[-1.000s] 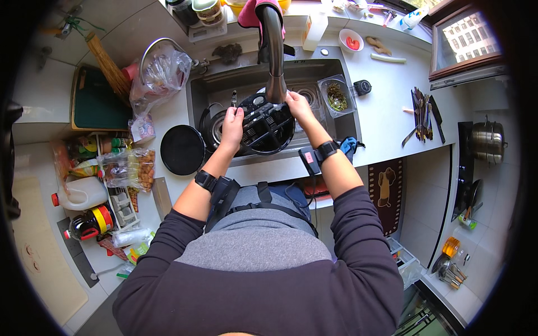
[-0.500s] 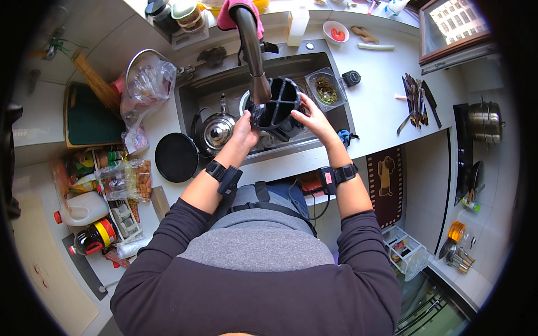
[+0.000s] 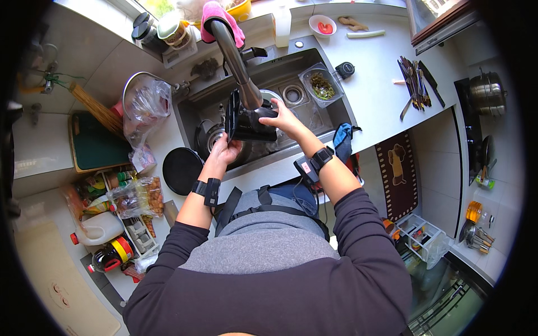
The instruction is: The person rinses a black cutlery organizer and a white ceramic container under the kitchen tap, then places the organizer into the container. They then sort and place spoons, forks, chopsticks, and knives into the organizer's compartments.
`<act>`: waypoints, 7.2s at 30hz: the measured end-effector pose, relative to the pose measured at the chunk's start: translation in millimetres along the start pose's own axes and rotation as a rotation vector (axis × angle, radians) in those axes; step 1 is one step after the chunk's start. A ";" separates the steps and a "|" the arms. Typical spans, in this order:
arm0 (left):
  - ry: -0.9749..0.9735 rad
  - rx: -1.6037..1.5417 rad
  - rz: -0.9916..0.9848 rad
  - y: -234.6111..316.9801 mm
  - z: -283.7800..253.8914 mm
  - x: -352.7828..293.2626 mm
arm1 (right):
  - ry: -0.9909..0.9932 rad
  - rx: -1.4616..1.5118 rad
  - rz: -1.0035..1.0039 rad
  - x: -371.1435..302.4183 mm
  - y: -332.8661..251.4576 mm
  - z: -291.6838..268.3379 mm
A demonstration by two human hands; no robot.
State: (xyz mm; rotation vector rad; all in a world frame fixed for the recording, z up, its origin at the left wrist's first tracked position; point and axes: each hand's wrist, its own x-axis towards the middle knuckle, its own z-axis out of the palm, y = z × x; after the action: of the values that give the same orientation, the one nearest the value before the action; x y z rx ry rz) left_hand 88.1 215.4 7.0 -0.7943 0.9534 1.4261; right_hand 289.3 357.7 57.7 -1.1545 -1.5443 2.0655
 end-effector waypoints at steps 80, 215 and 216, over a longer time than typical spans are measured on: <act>-0.362 0.927 0.338 8.1 25.3 -67.9 | 0.000 -0.257 -0.516 -9.3 2.6 -24.0; -0.776 2.478 1.678 -1.2 64.0 -108.4 | -0.124 0.927 0.507 3.4 77.0 0.3; -0.776 2.477 1.693 0.7 64.2 -109.1 | -0.135 0.932 0.508 6.1 76.5 4.3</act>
State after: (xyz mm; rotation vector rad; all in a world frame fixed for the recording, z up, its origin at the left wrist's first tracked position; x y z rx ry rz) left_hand 100.4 225.4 132.5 2.5446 1.6315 0.2772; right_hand 298.2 330.8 -13.7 -1.0645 -0.1657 2.7257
